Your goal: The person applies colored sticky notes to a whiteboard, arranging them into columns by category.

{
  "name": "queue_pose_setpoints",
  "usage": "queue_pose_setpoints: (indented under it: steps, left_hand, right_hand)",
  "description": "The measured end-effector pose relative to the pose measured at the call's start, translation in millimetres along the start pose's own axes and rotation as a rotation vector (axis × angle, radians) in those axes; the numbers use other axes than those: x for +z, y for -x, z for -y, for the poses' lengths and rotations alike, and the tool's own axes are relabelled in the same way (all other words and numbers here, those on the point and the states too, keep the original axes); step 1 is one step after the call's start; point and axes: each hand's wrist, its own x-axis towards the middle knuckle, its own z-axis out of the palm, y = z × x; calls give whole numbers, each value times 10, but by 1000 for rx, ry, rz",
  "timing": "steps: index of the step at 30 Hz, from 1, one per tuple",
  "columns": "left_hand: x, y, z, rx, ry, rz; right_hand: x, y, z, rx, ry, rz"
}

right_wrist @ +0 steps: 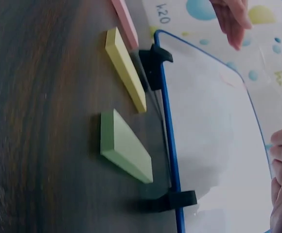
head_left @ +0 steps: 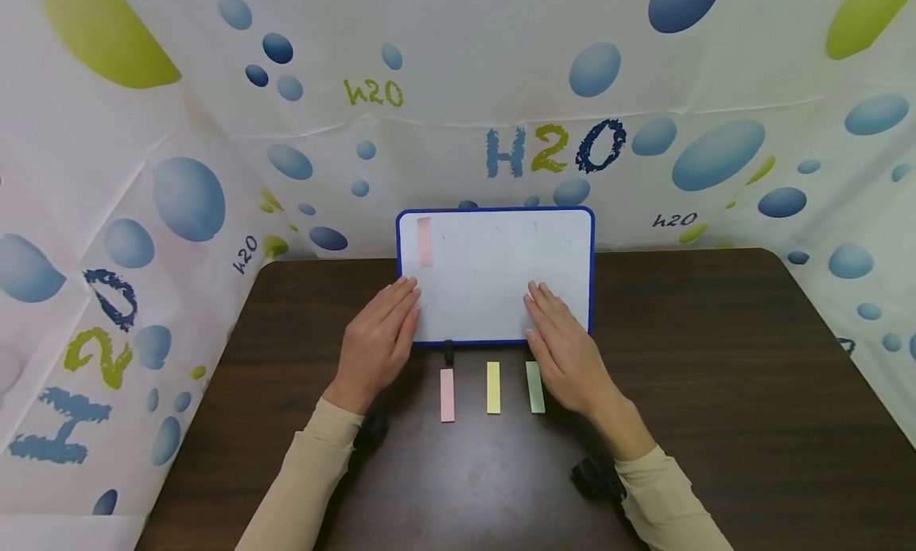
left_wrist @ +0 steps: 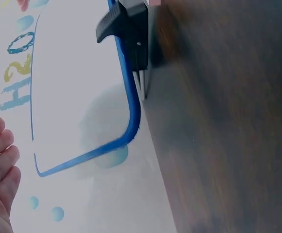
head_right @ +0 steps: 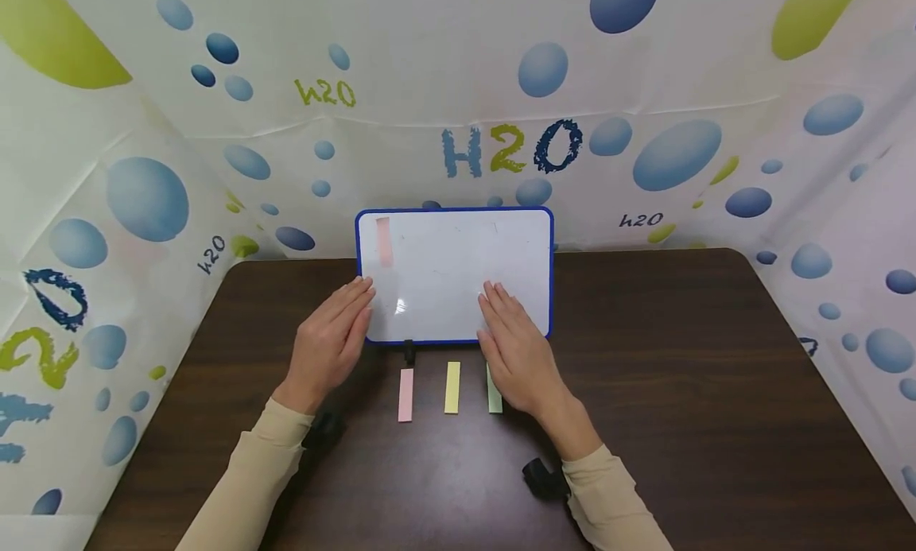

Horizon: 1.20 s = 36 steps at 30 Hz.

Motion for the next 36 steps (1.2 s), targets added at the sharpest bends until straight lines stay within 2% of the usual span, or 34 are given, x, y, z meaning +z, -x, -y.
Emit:
queue_pose_setpoints:
  steps: [5, 13, 22, 26, 32, 36]
  left_hand:
    - [-33, 52, -64, 14, 33, 23]
    - [-69, 174, -181, 79, 50, 55]
    - [-115, 272, -337, 131, 69, 173]
    - [-165, 323, -333, 133, 73, 261]
    - [-172, 376, -319, 99, 81, 477]
    - [-160, 392, -320, 104, 92, 567]
  right_hand:
    - [18, 25, 68, -16, -33, 15]
    - [90, 84, 232, -24, -62, 76]
    - [228, 107, 410, -50, -99, 210]
    - [252, 132, 447, -53, -112, 272]
    - [293, 176, 513, -16, -129, 380]
    - [334, 199, 562, -7, -142, 441]
